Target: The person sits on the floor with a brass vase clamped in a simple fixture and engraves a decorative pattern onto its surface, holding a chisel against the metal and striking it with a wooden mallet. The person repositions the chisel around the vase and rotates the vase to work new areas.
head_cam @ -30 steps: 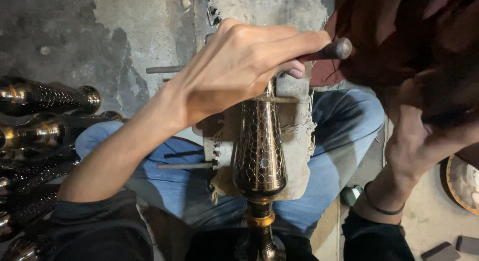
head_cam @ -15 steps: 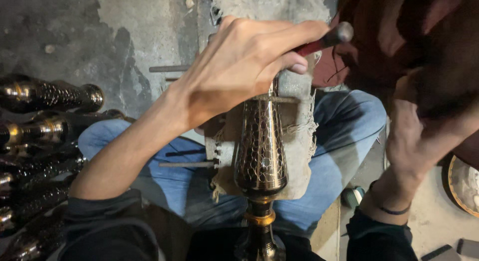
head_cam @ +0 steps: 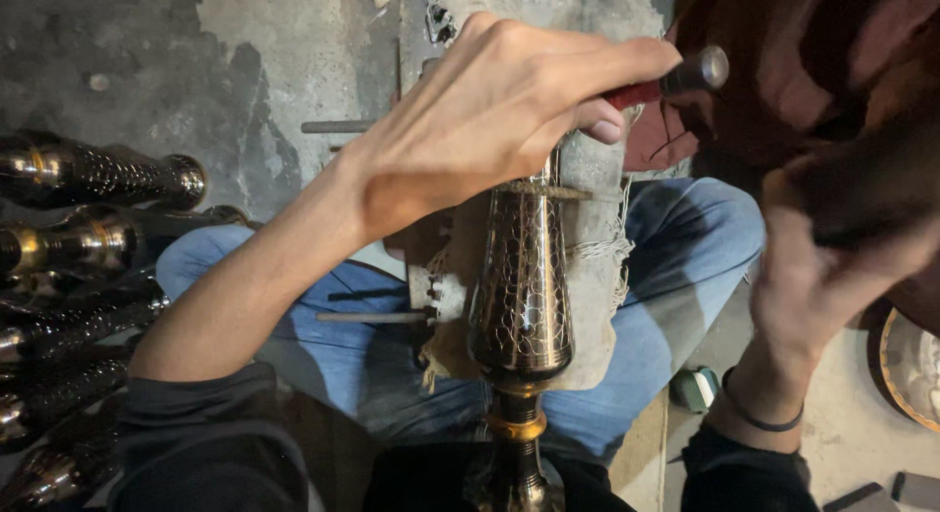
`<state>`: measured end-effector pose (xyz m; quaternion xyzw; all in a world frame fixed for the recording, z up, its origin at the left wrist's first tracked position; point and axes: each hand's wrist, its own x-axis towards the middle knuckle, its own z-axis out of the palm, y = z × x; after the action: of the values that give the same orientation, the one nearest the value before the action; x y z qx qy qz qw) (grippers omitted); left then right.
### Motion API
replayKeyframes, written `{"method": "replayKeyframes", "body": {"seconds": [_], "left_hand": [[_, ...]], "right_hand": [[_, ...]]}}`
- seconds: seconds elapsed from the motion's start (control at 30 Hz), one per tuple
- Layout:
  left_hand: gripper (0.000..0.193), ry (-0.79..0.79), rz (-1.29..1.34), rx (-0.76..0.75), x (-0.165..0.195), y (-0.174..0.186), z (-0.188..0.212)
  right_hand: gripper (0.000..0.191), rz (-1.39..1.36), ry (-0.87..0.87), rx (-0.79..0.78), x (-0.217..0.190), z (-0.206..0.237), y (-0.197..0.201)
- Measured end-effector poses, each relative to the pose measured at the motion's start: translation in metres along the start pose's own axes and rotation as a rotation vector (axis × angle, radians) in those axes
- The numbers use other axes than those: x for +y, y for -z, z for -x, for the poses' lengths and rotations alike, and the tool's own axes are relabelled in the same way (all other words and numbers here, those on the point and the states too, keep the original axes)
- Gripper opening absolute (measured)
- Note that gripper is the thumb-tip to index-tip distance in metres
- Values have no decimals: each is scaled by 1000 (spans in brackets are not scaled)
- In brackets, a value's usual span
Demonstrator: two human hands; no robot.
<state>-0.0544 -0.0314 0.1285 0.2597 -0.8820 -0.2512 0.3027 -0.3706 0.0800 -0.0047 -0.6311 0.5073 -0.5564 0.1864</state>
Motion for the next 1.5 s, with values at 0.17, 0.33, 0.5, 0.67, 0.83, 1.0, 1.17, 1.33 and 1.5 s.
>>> {"method": "replayKeyframes", "body": {"seconds": [0.17,0.33,0.5,0.67,0.83,1.0,1.17,1.33,1.5], "left_hand": [[45,-123,-27,21,-2,-4,-3],[45,-29,-98,-77,-2,-6,-15],[29,85,-193,-257,-5,0,-19],[40,-224,-82,19,-11,4,-11],[46,-176,-175,-65,-13,-2,-9],[51,-293,-266,-20,-16,-1,-3],[48,-281,-202,-28,-20,-6,1],[42,-272,-205,26,-24,-10,10],[35,-167,-129,98,-23,-14,18]], "right_hand": [[79,60,68,34,-24,-17,-18],[81,341,150,-68,-38,-21,-25],[76,305,147,-100,-29,-9,-25],[71,81,-29,-43,-30,-4,-12],[72,210,157,13,-31,-12,-7],[70,-3,48,93,-24,-8,-27],[69,168,251,-12,-27,-20,-32],[76,324,290,-125,-51,-43,-21],[66,312,267,-318,-84,-66,-9]]}}
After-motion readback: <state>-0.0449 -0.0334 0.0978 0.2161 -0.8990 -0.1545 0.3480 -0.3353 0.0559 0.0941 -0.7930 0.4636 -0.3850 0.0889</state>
